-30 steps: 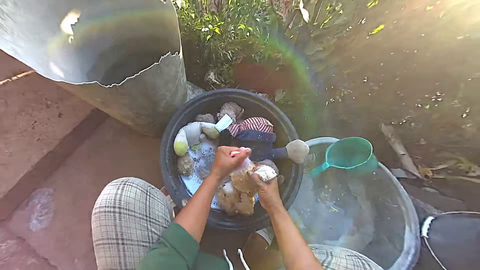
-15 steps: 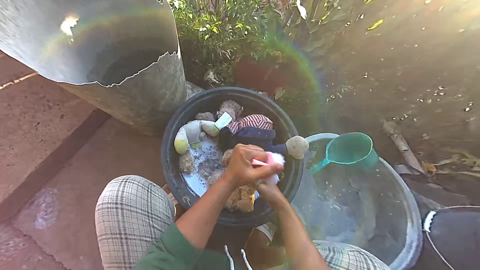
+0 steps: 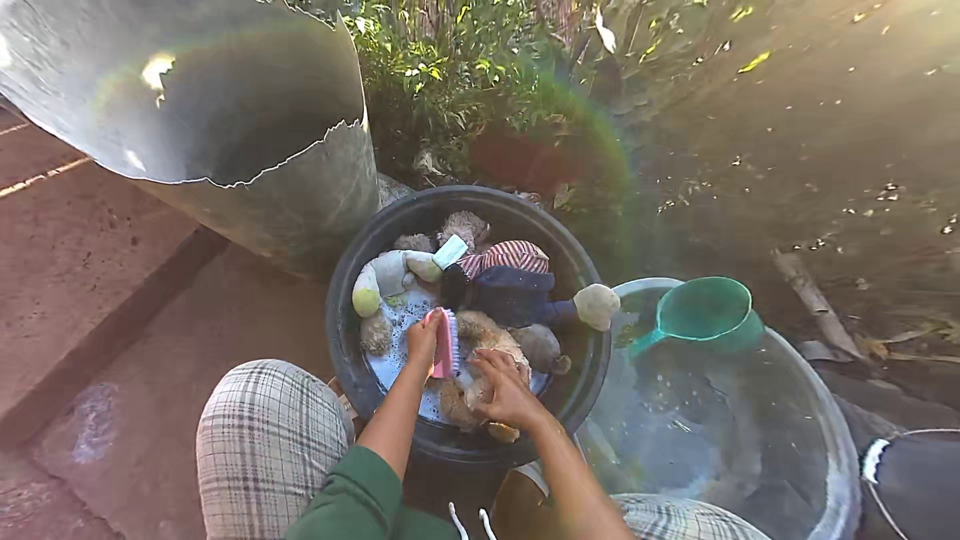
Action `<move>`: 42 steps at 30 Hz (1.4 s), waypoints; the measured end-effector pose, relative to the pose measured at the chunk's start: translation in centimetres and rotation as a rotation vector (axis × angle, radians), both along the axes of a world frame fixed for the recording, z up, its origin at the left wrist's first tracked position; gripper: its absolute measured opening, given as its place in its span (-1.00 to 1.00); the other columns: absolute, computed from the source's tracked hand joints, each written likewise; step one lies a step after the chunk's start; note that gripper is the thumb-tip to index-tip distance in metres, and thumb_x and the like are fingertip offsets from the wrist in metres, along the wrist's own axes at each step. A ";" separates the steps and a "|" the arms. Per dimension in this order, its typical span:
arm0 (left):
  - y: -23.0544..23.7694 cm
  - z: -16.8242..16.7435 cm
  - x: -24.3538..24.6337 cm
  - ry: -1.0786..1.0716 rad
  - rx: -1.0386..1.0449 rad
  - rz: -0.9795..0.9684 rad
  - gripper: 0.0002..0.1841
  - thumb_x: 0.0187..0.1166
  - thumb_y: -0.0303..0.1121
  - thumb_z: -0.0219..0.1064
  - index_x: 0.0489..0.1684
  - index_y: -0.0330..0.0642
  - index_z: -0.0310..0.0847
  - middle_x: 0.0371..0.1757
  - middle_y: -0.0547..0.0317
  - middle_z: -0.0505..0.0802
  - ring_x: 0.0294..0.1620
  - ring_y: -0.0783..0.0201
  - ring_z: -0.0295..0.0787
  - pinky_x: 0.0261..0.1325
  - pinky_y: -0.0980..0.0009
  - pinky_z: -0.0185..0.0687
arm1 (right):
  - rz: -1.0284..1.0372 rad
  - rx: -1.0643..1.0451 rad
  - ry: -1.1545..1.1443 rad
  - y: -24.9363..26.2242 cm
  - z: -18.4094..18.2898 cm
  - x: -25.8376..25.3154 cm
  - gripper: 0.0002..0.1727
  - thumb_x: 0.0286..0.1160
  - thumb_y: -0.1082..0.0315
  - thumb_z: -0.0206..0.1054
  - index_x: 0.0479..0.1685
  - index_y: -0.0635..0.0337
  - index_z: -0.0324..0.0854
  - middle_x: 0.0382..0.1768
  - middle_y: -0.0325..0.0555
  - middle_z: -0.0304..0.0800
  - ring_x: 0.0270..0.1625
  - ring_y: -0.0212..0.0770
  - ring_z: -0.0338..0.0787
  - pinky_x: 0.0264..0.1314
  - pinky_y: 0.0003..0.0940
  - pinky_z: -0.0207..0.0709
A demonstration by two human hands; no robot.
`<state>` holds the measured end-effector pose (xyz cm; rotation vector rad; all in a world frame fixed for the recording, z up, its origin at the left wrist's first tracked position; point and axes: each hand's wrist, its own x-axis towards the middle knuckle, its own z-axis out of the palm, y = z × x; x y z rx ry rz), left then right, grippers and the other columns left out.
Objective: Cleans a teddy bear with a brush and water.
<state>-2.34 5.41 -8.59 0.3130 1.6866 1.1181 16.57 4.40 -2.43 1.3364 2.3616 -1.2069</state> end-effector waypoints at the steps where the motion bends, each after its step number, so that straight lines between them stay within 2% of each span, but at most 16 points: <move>1: 0.0 -0.4 -0.7 0.022 -0.018 0.013 -0.60 0.78 -0.18 0.27 0.02 -0.49 0.70 -0.20 -0.18 0.82 -0.21 0.09 0.78 0.01 0.12 0.72 | 0.051 0.021 -0.057 -0.4 -0.3 -0.3 -0.03 -0.02 0.08 0.71 0.65 -0.10 0.48 0.82 0.07 0.12 0.85 0.24 -0.02 0.68 0.52 -0.18; 3: 0.0 -1.3 -2.1 0.157 -0.075 -0.085 -0.58 0.64 -0.27 0.43 0.23 -0.49 0.64 0.13 -0.33 0.83 0.21 -0.08 0.80 0.40 -0.03 0.63 | 0.139 0.093 -0.152 -1.3 -0.9 -0.9 0.11 -0.16 0.07 0.76 0.72 -0.25 0.38 0.80 0.20 0.05 0.84 0.34 -0.06 0.66 0.54 -0.17; 5: -0.1 -1.8 -2.9 0.322 -0.178 -0.251 -0.47 0.55 -0.22 0.50 0.36 -0.44 0.59 0.29 -0.34 0.78 0.42 -0.16 0.70 0.53 -0.13 0.51 | 0.171 0.138 -0.193 -1.9 -1.3 -1.3 0.16 -0.21 0.14 0.77 0.74 -0.36 0.33 0.74 0.25 0.16 0.81 0.38 -0.01 0.67 0.55 -0.19; 8: 0.1 -2.2 -3.1 0.376 -0.228 -0.276 -0.51 0.53 -0.30 0.49 0.35 -0.44 0.60 0.29 -0.36 0.77 0.42 -0.19 0.69 0.53 -0.14 0.50 | 0.187 0.142 -0.213 -1.9 -1.0 -1.2 0.18 -0.21 0.17 0.76 0.74 -0.39 0.29 0.58 0.25 0.36 0.72 0.36 0.18 0.66 0.50 -0.13; 10: 0.2 -1.8 -3.6 0.415 -0.216 -0.195 -0.56 0.56 -0.29 0.47 0.28 -0.44 0.65 0.23 -0.35 0.80 0.38 -0.20 0.72 0.49 -0.17 0.52 | 0.234 0.087 -0.267 -1.7 -0.3 -1.2 0.27 -0.25 0.13 0.80 0.79 -0.44 0.19 0.61 0.24 0.32 0.72 0.35 0.18 0.68 0.52 -0.20; 13: 0.6 -0.5 -5.1 0.489 -0.199 -0.141 -0.50 0.56 -0.14 0.50 0.20 -0.47 0.68 0.16 -0.38 0.82 0.33 -0.23 0.73 0.47 -0.17 0.51 | 0.216 0.087 -0.262 -1.9 -0.1 -0.7 0.20 -0.18 0.43 0.70 0.76 -0.41 0.26 0.64 0.25 0.31 0.73 0.37 0.20 0.67 0.55 -0.16; 14: 0.7 -0.1 -5.4 0.516 -0.208 -0.185 -0.45 0.53 -0.09 0.53 0.21 -0.46 0.67 0.17 -0.38 0.81 0.33 -0.24 0.73 0.48 -0.18 0.51 | 0.167 0.113 -0.204 -2.0 -0.2 -0.5 0.08 -0.10 0.50 0.59 0.71 -0.35 0.36 0.57 0.24 0.39 0.67 0.35 0.29 0.65 0.51 -0.07; 17: 0.7 -0.1 -5.3 0.580 -0.323 -0.519 -0.40 0.50 -0.05 0.53 0.31 -0.38 0.65 0.26 -0.36 0.80 0.39 -0.26 0.71 0.47 -0.27 0.50 | -0.118 0.135 0.154 -1.5 -0.6 0.0 -0.26 0.18 0.38 0.50 0.56 0.04 0.52 0.40 0.17 0.62 0.50 0.18 0.57 0.59 0.32 0.23; 19: 0.6 -1.2 -4.0 0.597 -0.432 -0.680 -0.39 0.54 -0.07 0.46 0.44 -0.34 0.59 0.35 -0.33 0.76 0.46 -0.25 0.66 0.48 -0.30 0.47 | -0.382 0.065 0.433 -0.7 -1.1 0.3 -0.30 0.29 0.37 0.43 0.56 0.29 0.46 0.40 0.16 0.66 0.48 0.03 0.63 0.56 0.11 0.41; 21: 0.0 -2.3 -2.5 0.644 -0.507 -0.693 -0.36 0.61 -0.07 0.37 0.57 -0.32 0.45 0.36 -0.29 0.76 0.46 -0.22 0.67 0.46 -0.26 0.50 | -0.633 0.036 0.620 -0.3 -1.9 0.1 -0.37 0.40 0.40 0.18 0.56 0.41 0.38 0.34 0.22 0.67 0.36 -0.12 0.69 0.44 -0.15 0.55; 25: -2.0 -4.2 -0.6 0.792 -0.520 -0.701 -0.25 0.63 -0.12 0.32 0.81 -0.18 0.15 0.40 -0.25 0.75 0.43 -0.21 0.71 0.42 -0.22 0.55 | -0.988 0.144 0.679 -0.1 -2.4 -0.9 -0.37 0.59 0.42 -0.35 0.46 0.64 0.40 0.45 0.46 0.53 0.55 0.00 0.52 0.66 -0.25 0.26; 29: -2.3 -4.8 -0.3 0.845 -0.550 -0.847 -0.20 0.59 -0.37 0.28 0.91 -0.09 0.00 0.44 -0.27 0.72 0.42 -0.25 0.70 0.41 -0.23 0.56 | -1.129 0.132 0.583 0.3 -1.9 -1.5 -0.40 0.89 0.33 -0.34 0.34 0.74 0.47 0.31 0.54 0.61 0.46 -0.02 0.60 0.63 -0.27 0.27; 33: -1.0 -1.1 -1.6 0.728 -0.464 -0.720 -0.29 0.65 -0.15 0.30 0.84 0.00 0.19 0.36 -0.26 0.78 0.40 -0.27 0.72 0.38 -0.31 0.55 | -1.144 0.085 0.597 1.1 -2.2 -1.0 -0.44 0.92 0.31 -0.29 0.38 0.69 0.40 0.34 0.50 0.56 0.46 0.01 0.57 0.62 -0.21 0.28; 37: -3.6 6.4 1.0 0.519 -0.049 -0.476 -0.20 0.51 -0.08 0.53 0.72 -0.28 0.34 0.42 -0.27 0.74 0.44 -0.11 0.71 0.55 -0.11 0.51 | -1.176 -0.002 0.580 1.4 -2.4 -0.8 -0.44 0.93 0.31 -0.31 0.55 0.65 0.30 0.54 0.51 0.42 0.66 0.09 0.42 0.76 -0.17 0.11; 40: -2.9 9.8 5.1 0.410 0.093 -0.550 -0.25 0.42 -0.19 0.58 0.63 -0.30 0.43 0.34 -0.21 0.79 0.34 -0.01 0.77 0.48 -0.01 0.61 | -1.130 0.015 0.626 1.7 -3.5 -1.0 -0.50 0.90 0.33 -0.21 0.27 0.61 0.53 0.14 0.37 0.71 0.27 -0.04 0.69 0.46 -0.16 0.45; 42: 0.6 8.2 5.9 0.376 0.063 -0.522 -0.36 0.44 -0.23 0.59 0.50 -0.34 0.54 0.22 -0.31 0.81 0.26 -0.14 0.78 0.41 -0.12 0.62 | -1.058 0.007 0.681 1.3 -4.4 -1.4 -0.54 0.86 0.34 -0.15 0.06 0.52 0.63 -0.15 0.14 0.76 -0.02 -0.21 0.74 0.20 -0.24 0.59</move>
